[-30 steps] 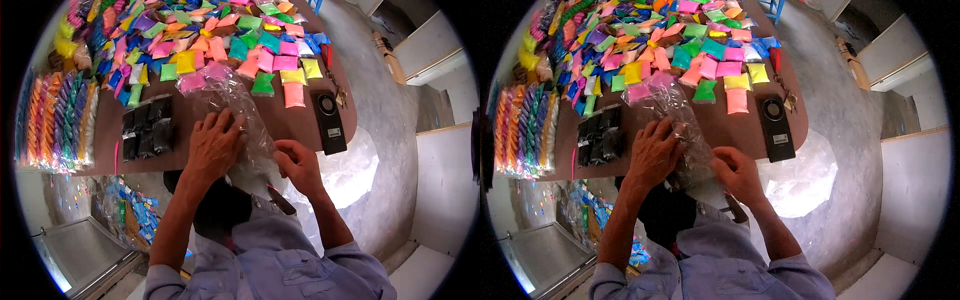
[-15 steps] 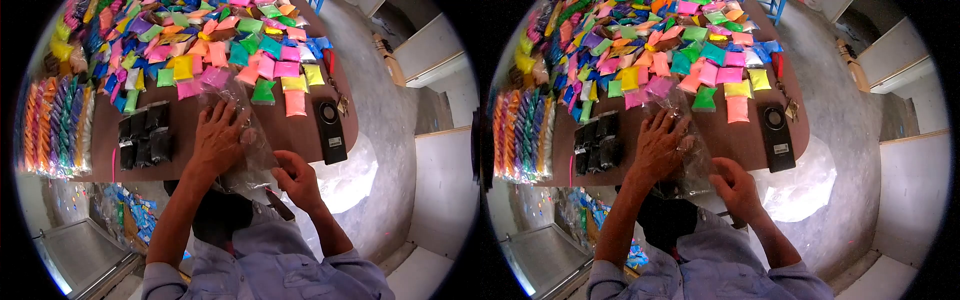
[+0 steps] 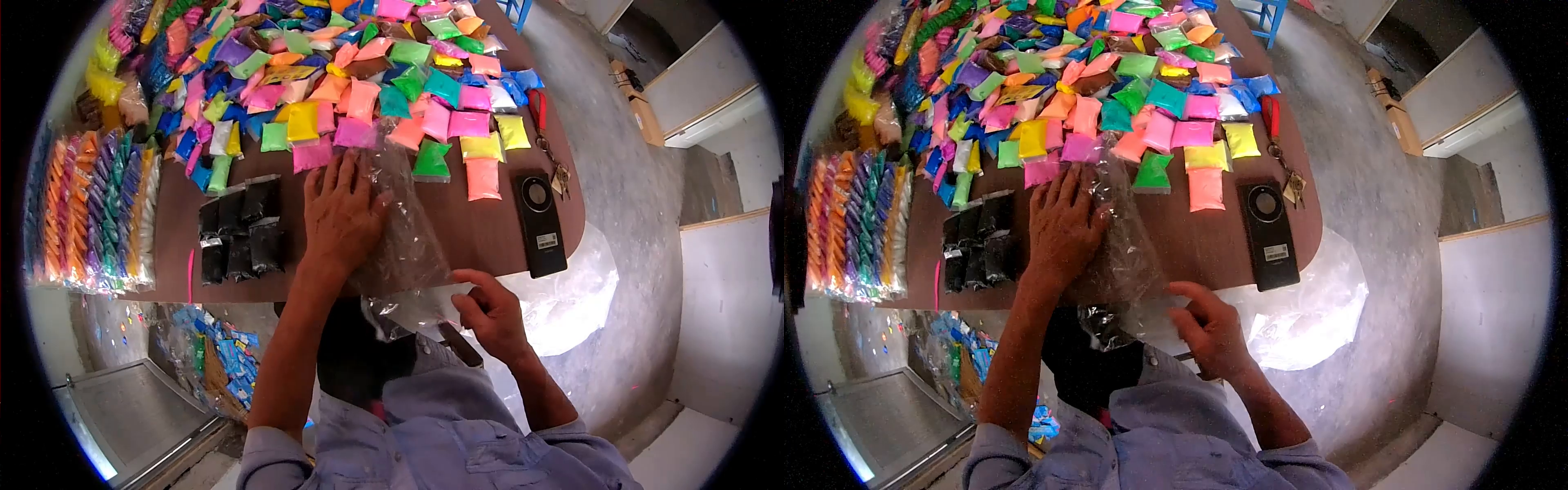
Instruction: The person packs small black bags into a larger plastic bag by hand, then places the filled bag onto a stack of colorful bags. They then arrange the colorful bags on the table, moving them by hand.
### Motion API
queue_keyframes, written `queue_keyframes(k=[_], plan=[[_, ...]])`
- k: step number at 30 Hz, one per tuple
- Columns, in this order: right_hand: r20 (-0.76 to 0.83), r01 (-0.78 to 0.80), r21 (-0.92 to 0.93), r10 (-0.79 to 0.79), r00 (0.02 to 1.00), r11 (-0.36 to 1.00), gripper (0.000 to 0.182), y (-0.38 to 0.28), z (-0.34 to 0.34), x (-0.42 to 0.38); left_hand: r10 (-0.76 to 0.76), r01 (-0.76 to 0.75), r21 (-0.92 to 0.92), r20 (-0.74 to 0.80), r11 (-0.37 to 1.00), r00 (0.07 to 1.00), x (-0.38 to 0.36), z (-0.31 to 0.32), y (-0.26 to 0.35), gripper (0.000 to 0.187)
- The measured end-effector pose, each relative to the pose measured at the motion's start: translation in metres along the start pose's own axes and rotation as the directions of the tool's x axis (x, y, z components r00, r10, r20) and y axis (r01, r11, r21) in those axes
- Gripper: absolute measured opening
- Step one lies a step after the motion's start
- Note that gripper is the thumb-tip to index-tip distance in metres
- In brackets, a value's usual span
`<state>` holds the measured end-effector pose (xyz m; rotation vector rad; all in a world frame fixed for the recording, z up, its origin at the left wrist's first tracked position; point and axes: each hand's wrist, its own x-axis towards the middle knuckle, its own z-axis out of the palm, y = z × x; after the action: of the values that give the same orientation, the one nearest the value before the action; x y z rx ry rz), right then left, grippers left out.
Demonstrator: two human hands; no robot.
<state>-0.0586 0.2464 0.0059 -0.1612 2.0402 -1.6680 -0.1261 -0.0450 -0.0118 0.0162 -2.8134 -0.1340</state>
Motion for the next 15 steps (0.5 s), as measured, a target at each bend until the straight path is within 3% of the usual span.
queue_keyframes(k=[3,5,8,10,15], plan=[[-0.021,0.037,-0.056,-0.038,0.999,0.998,0.037,0.001,-0.004,0.003,0.083,-0.084,0.018,0.017,0.996,0.996,-0.008,-0.014,0.007,0.066],[-0.027,0.035,-0.025,-0.036,0.999,0.999,0.037,-0.001,-0.002,0.006,0.183,-0.165,-0.119,0.167,0.979,0.969,-0.016,-0.021,0.017,0.067],[-0.047,0.068,-0.002,-0.068,0.997,0.998,0.037,-0.003,0.002,0.015,0.239,-0.2,-0.225,0.16,0.954,0.958,-0.031,-0.022,0.029,0.072],[-0.065,0.098,-0.01,-0.098,0.993,0.995,0.037,-0.007,0.004,0.018,0.237,-0.198,-0.237,0.153,0.951,0.959,-0.03,-0.028,0.029,0.075],[0.006,-0.014,0.017,0.014,1.0,1.0,0.036,-0.017,0.0,0.018,0.226,-0.19,-0.22,0.152,0.957,0.962,-0.03,-0.027,0.028,0.082]])
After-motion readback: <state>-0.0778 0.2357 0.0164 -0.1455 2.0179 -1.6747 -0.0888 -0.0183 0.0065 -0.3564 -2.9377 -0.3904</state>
